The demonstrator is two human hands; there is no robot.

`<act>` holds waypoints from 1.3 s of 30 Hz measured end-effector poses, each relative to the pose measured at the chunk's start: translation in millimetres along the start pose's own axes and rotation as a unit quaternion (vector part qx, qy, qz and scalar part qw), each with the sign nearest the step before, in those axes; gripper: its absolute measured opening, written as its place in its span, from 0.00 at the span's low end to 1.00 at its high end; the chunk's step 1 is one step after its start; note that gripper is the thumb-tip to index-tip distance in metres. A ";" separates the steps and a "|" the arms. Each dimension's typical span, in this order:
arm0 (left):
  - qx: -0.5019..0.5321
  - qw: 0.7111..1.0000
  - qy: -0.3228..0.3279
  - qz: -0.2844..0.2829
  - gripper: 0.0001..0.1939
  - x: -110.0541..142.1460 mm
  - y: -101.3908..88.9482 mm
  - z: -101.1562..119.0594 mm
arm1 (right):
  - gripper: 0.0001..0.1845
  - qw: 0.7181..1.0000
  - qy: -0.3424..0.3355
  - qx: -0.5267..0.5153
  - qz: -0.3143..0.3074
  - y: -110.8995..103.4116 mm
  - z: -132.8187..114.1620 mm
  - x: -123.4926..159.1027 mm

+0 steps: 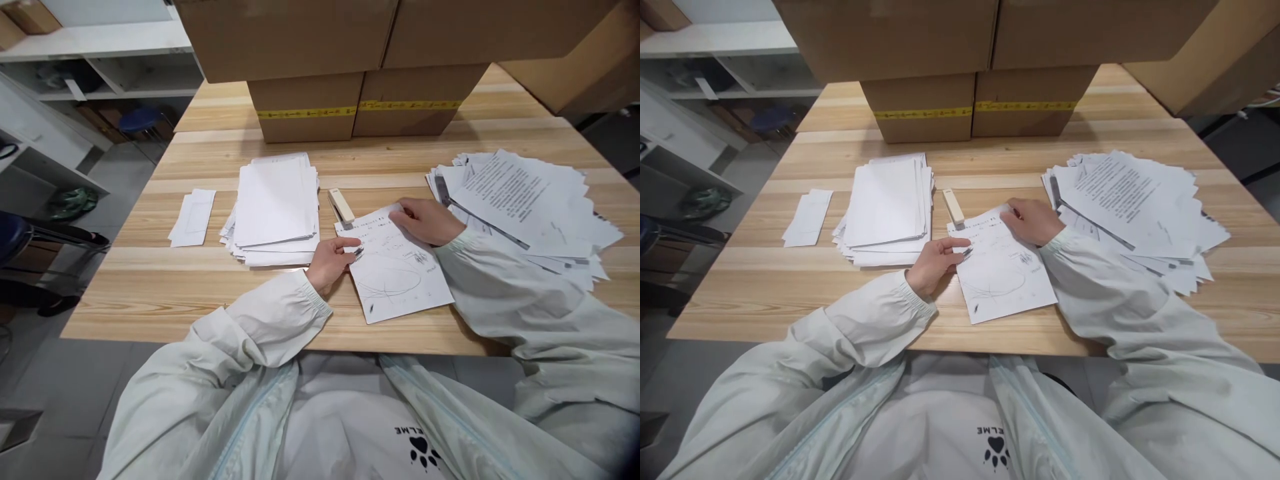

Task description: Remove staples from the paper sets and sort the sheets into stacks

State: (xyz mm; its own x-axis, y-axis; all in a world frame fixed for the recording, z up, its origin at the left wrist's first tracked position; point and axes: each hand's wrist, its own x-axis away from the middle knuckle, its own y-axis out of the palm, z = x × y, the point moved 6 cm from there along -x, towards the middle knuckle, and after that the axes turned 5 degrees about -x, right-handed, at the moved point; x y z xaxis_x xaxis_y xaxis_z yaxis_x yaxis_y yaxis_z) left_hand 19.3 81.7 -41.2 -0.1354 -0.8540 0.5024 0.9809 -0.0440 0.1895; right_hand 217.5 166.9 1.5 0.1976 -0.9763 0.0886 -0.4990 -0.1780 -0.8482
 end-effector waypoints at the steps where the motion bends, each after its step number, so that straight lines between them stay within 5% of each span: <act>1: -0.001 1.000 -0.001 0.000 0.13 -0.6 -0.1 -0.1 | 0.12 0.998 -0.010 0.065 0.016 -13.2 -6.6 -0.4; 5: -0.001 1.000 -0.008 0.000 0.14 -2.6 0.4 0.4 | 0.19 0.978 -0.073 0.184 0.067 -60.9 -49.1 -7.6; 7: -0.009 1.000 -0.006 0.003 0.15 -3.4 0.3 1.6 | 0.16 0.972 -0.127 0.186 0.072 -63.1 -75.9 -18.7; 11: -0.009 1.000 -0.017 -0.002 0.14 -4.1 0.4 1.7 | 0.15 0.975 -0.171 0.126 0.065 -15.4 -112.2 -53.8; 17: -0.006 1.000 -0.021 -0.010 0.15 -5.3 -0.5 0.0 | 0.17 0.988 -0.139 0.029 0.065 64.2 -120.5 -90.9; 27: 0.009 0.999 -0.036 -0.007 0.15 -4.6 1.0 0.7 | 0.19 0.989 -0.118 0.022 0.088 76.7 -118.3 -85.6; 30: 0.001 1.000 -0.027 -0.007 0.15 -5.2 0.5 0.3 | 0.20 0.984 -0.140 0.009 0.106 70.0 -124.6 -84.6; 34: 0.000 1.000 0.000 -0.018 0.15 -1.7 -1.1 -2.8 | 0.25 0.961 -0.226 -0.029 0.155 33.2 -127.4 -53.8; 37: 0.002 0.999 0.030 -0.017 0.13 8.7 -4.8 -6.5 | 0.24 0.951 -0.249 -0.073 0.168 -1.1 -102.9 -0.6; 39: -0.005 0.999 0.051 -0.013 0.10 19.4 -8.3 -7.8 | 0.25 0.960 -0.174 -0.122 0.181 -17.0 -67.2 40.1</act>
State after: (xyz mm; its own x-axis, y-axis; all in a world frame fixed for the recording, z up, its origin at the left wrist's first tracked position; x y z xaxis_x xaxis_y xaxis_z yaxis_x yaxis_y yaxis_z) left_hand 9.6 61.4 -39.7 -0.1465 -0.9010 0.4084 0.9785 -0.0715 0.1932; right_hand 177.3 122.4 54.5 0.2224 -0.8871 -0.4044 -0.7629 0.0999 -0.6387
